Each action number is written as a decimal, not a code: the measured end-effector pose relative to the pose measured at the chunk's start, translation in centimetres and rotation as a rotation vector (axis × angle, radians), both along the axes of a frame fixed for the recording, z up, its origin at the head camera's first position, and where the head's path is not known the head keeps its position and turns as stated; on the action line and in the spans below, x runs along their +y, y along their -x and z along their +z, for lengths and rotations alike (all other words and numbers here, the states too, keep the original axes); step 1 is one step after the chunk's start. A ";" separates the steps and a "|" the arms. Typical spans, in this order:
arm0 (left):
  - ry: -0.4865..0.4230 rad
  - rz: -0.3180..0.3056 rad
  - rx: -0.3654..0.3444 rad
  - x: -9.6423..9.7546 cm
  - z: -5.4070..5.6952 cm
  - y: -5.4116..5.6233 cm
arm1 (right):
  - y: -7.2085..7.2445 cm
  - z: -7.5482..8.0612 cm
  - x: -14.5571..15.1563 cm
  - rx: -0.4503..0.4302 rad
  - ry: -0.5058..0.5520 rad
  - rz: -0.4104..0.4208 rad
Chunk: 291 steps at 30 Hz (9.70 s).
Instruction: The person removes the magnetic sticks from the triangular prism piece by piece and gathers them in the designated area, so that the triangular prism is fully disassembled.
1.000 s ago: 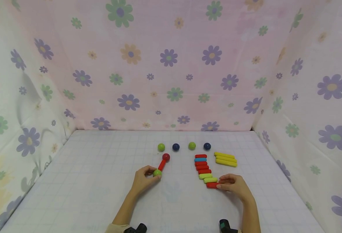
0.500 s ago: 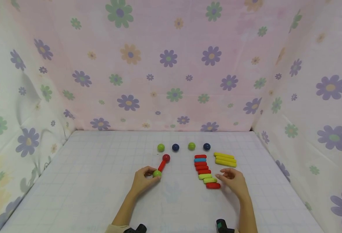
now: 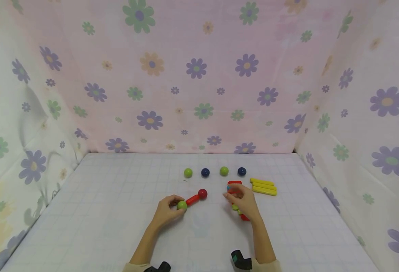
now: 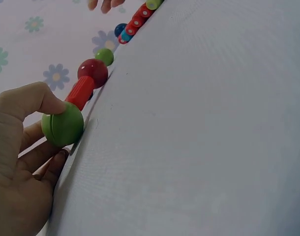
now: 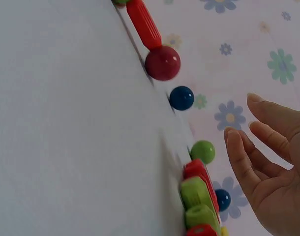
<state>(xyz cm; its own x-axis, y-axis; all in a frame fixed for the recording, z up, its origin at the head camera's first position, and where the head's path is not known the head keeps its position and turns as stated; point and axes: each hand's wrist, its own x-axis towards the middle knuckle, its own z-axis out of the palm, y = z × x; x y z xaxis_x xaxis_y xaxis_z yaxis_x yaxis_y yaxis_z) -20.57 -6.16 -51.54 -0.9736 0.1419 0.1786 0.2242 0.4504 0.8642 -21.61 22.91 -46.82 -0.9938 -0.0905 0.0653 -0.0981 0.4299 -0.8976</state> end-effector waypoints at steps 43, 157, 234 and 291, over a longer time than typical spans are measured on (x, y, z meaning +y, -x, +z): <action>-0.077 -0.018 0.108 -0.4 -0.5 0.1 | 1.0 -3.7 -8.2 0.083 -0.174 0.065; -0.278 0.042 0.125 -4.9 -0.5 -1.6 | 2.6 -2.5 -14.3 0.078 -0.025 0.501; -0.238 0.128 -0.036 -4.5 -0.3 -1.6 | -3.3 0.6 2.8 0.015 0.095 0.101; -0.119 0.372 0.115 -5.8 0.7 6.7 | -5.4 -1.8 10.0 -0.356 -0.163 0.012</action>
